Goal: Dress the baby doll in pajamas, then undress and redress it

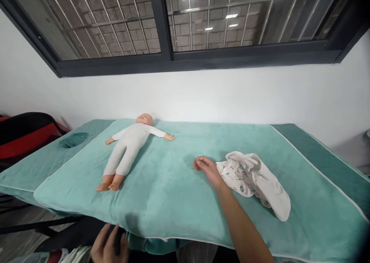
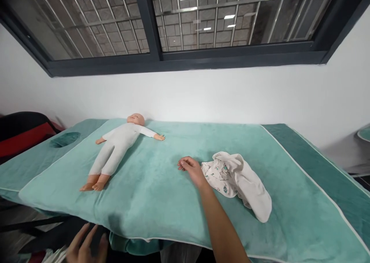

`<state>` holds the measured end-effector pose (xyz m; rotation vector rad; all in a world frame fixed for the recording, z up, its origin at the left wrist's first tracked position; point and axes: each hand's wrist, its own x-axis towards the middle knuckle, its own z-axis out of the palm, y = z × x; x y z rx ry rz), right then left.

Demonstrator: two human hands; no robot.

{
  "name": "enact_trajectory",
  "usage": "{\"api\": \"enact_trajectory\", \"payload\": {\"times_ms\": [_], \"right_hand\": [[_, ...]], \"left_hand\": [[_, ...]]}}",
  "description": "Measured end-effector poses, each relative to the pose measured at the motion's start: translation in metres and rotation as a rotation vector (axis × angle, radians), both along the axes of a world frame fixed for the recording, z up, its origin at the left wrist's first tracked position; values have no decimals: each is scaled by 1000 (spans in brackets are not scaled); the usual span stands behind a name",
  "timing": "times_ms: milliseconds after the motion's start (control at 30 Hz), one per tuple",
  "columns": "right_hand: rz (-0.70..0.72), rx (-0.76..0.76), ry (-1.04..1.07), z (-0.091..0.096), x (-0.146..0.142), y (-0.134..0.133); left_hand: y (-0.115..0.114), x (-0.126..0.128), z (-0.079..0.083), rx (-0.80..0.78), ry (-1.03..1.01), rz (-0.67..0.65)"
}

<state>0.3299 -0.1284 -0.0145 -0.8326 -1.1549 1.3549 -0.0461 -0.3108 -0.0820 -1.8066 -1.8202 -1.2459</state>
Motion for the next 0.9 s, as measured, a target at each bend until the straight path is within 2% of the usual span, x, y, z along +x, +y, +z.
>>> {"api": "enact_trajectory", "payload": {"times_ms": [67,100,167,233,300,333,400,533,667,800,900], "right_hand": [[-101,55,-80,-1,0,0],[-155,68,-111,-2,1,0],[-242,76,-146,-4,2,0],[-292,75,-146,-5,3,2],[-320,75,-136,-5,4,3],[-334,74,-132,-5,5,4],[-359,68,-126,-6,7,5],[-399,49,-137,-6,9,5],[-447,51,-247,-6,4,2],[-534,184,-630,-5,7,-2],[-512,384,-991,4,35,-7]], "left_hand": [[31,41,29,21,-16,-96],[51,61,46,-3,-58,-225],[98,100,76,-138,-195,-403],[150,135,98,-340,-284,-508],[197,162,108,-547,-182,-557],[216,173,107,-589,-78,-503],[242,189,99,-582,-15,-456],[259,196,72,-564,30,-368],[259,189,62,-554,75,-355],[260,188,60,-534,106,-353],[261,189,58,-524,110,-353]]}}
